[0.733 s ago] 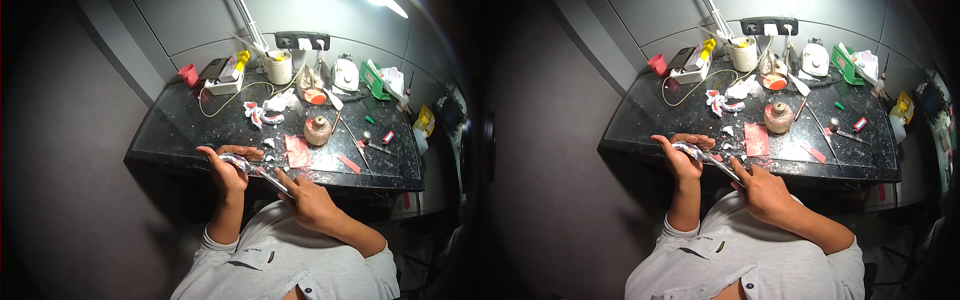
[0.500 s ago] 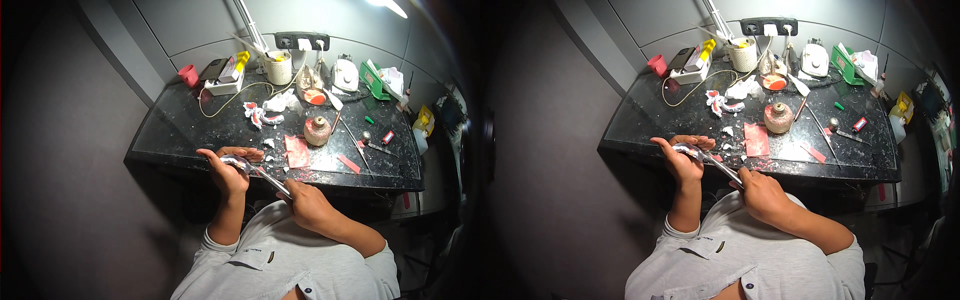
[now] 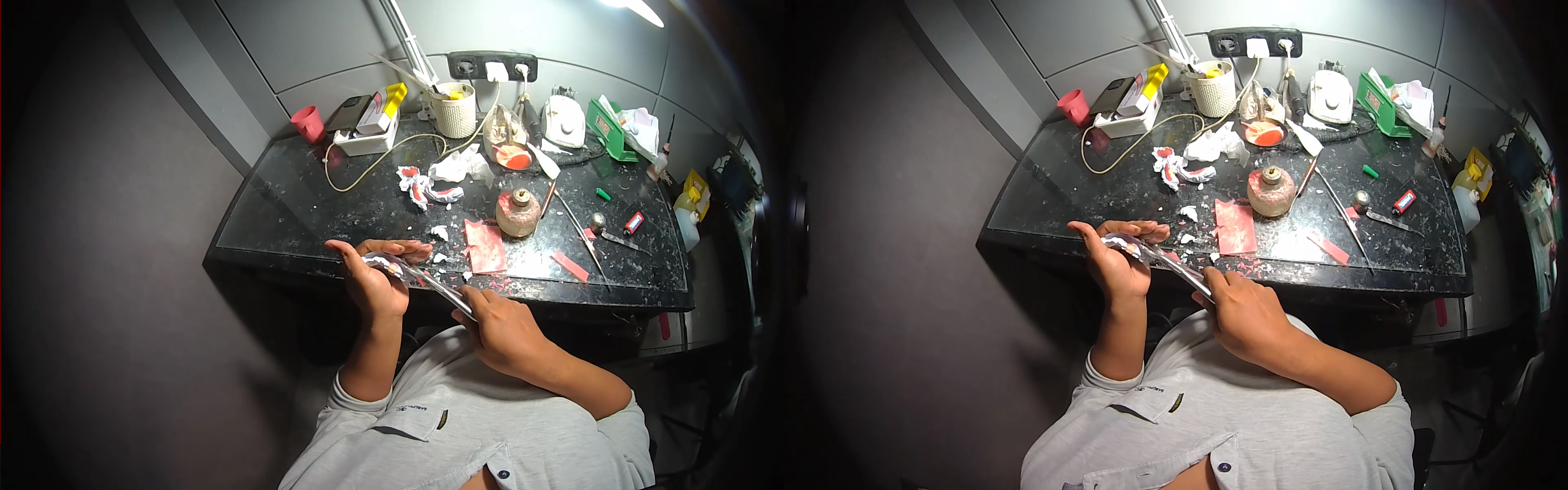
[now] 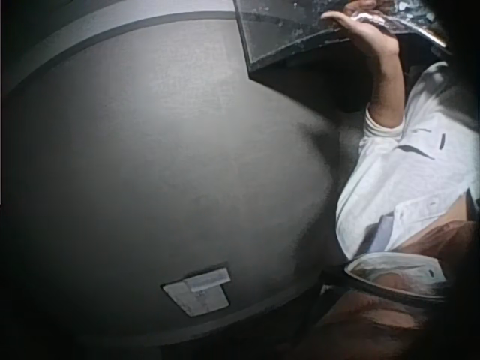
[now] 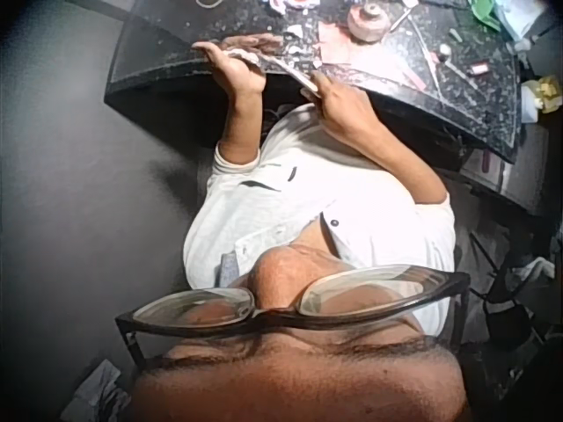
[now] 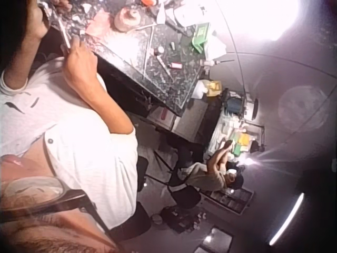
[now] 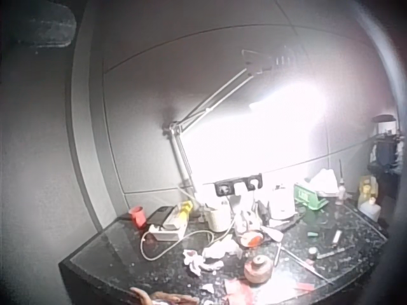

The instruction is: The person trims excess material from a dental cast using a metal tool, shapes a wax sheet onto the cast by hand, and applies melted wax to the model using a heated carving tool.

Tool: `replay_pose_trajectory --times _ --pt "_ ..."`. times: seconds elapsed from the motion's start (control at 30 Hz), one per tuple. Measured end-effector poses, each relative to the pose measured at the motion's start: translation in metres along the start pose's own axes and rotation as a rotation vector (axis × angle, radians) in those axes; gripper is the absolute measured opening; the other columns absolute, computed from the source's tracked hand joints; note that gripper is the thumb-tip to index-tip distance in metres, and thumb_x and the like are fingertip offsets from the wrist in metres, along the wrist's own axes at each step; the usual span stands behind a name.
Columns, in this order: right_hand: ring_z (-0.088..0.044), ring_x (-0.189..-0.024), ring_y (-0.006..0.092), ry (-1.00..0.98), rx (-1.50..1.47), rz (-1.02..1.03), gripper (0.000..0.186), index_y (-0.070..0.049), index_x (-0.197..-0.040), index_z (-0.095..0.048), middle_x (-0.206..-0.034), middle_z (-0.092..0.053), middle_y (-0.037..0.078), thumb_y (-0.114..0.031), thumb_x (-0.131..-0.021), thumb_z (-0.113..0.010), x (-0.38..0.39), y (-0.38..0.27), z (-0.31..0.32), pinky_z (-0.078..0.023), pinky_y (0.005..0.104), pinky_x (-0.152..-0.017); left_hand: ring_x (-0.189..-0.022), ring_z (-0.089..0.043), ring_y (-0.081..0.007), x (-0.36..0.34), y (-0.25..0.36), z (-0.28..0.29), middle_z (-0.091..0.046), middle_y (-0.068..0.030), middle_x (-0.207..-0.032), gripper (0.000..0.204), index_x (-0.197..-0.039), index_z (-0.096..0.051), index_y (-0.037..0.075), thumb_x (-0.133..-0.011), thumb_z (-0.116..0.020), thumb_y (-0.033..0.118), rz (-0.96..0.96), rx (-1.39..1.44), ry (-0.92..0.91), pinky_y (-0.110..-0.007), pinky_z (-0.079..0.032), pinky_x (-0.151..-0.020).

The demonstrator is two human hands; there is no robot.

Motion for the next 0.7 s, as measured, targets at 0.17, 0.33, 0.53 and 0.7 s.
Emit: replay_pose_trajectory --times 0.17,0.33,0.53,0.7 --pt "-0.067 -0.084 0.0393 0.017 0.084 -0.046 0.031 0.000 -0.119 -0.054 -0.095 -0.064 0.020 -0.023 -0.098 -0.058 0.001 -0.003 0.001 -0.054 0.0496 -0.072 -0.068 -0.071 -0.0426 0.002 0.001 0.002 -0.068 -0.0293 -0.072 0.086 -0.064 -0.053 0.001 -0.100 -0.021 0.071 -0.050 -0.043 -0.034 -0.050 -0.061 -0.069" --pt "-0.067 -0.084 0.0384 0.053 0.084 0.032 0.026 0.001 -0.112 -0.054 -0.094 -0.064 0.021 -0.017 -0.094 -0.059 0.001 0.001 -0.001 -0.054 0.0497 -0.070 -0.066 -0.071 -0.0427 0.003 -0.001 0.002 -0.067 -0.0294 -0.070 0.086 -0.063 -0.053 0.001 -0.100 -0.020 0.071 -0.051 -0.043 -0.077 -0.049 -0.061 -0.067" --pt "-0.067 -0.078 0.0404 -0.111 -0.002 -0.083 0.020 0.002 -0.100 -0.052 -0.087 -0.065 0.023 -0.017 -0.096 -0.058 -0.005 0.004 -0.005 -0.053 0.0515 -0.069 -0.067 -0.070 -0.0420 0.001 -0.004 0.004 -0.068 -0.0256 -0.071 0.081 -0.067 -0.057 0.002 -0.100 -0.029 0.070 0.046 0.025 -0.047 -0.052 -0.059 -0.067" --pt "-0.067 -0.078 0.0427 -0.025 0.011 0.004 0.024 0.002 -0.100 -0.054 -0.087 -0.065 0.024 -0.022 -0.101 -0.054 -0.003 0.007 -0.004 -0.052 0.0520 -0.069 -0.073 -0.071 -0.0427 -0.004 -0.008 0.010 -0.070 -0.0251 -0.077 0.082 -0.069 -0.060 0.000 -0.099 -0.031 0.070 0.151 0.085 -0.074 -0.054 -0.059 -0.073"
Point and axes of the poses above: each hand's wrist, its own x-axis away from the middle knuckle, its own z-axis out of the back of the hand, y = z × x, the point moved 2 cm from there along -x, towards the middle knuckle
